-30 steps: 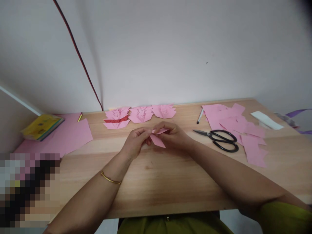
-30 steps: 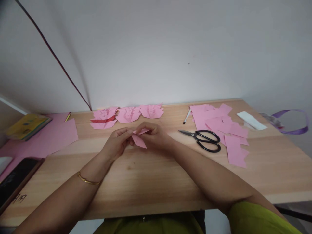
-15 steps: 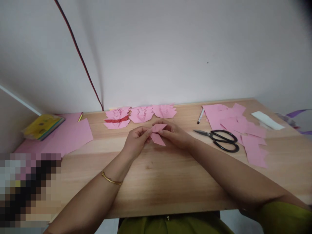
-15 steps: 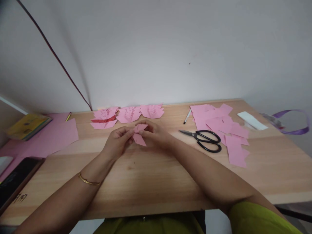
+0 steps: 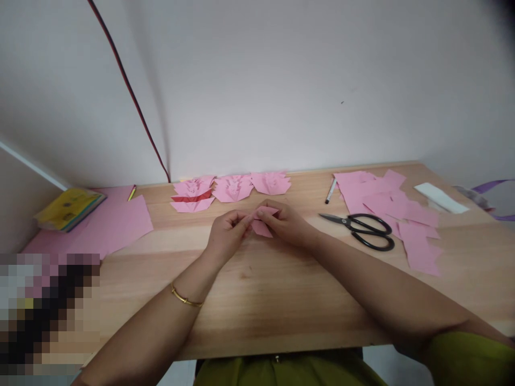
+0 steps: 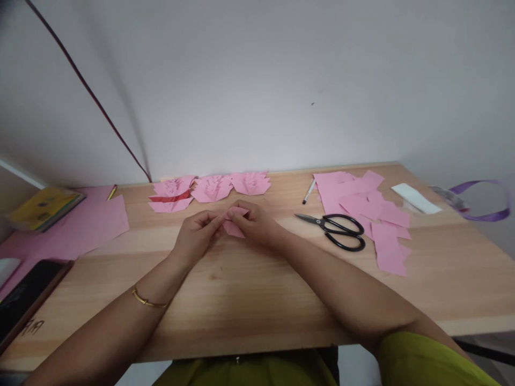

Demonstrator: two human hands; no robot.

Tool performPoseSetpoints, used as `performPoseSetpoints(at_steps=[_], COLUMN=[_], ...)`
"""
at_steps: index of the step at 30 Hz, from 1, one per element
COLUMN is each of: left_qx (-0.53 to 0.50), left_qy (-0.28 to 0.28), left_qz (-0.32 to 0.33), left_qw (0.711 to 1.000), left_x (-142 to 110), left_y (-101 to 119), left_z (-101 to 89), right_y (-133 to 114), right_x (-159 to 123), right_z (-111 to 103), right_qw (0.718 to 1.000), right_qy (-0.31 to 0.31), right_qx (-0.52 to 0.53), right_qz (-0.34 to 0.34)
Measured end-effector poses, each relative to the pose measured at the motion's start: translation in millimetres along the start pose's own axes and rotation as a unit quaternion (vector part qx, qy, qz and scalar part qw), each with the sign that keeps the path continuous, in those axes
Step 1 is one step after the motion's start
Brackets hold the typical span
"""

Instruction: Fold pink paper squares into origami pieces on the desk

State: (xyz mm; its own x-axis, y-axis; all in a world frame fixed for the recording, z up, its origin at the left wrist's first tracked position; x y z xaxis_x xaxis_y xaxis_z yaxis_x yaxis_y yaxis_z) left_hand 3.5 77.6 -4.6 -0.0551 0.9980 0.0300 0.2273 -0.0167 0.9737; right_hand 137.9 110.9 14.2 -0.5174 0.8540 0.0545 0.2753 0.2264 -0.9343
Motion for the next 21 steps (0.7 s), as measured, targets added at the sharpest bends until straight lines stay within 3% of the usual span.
performPoseSetpoints(at_steps=[15,21], left_qx=[0.014,0.003], left_qy=[0.003,-0.033], left_qz=[0.03,0.031], left_qw=[0.999,0.999], left_x=[0.4,0.5], left_y=[-0.4,-1.5], left_z=[-0.4,4.6], right_y=[-0.7,0.5], right_x=[3.1,2.6], right_z=[5.5,4.0], right_qw=[1.0,1.0], right_qy=[-0.019,-0.007], right_qx=[-0.004,-0.009], right_qz=[-0.009,-0.022])
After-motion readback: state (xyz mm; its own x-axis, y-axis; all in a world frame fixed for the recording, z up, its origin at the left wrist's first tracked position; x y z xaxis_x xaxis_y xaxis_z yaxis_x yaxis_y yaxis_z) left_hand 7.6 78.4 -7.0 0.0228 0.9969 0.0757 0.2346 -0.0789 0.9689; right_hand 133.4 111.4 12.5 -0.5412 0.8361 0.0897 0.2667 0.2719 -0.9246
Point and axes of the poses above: each hand's wrist, its own x-axis towards the middle knuckle, its own z-axis out of the palm, y = z × x, the point moved 7 cm from there along x, towards the middle knuckle, and after that the axes turned 4 degrees about z, right-handed, at the moved point
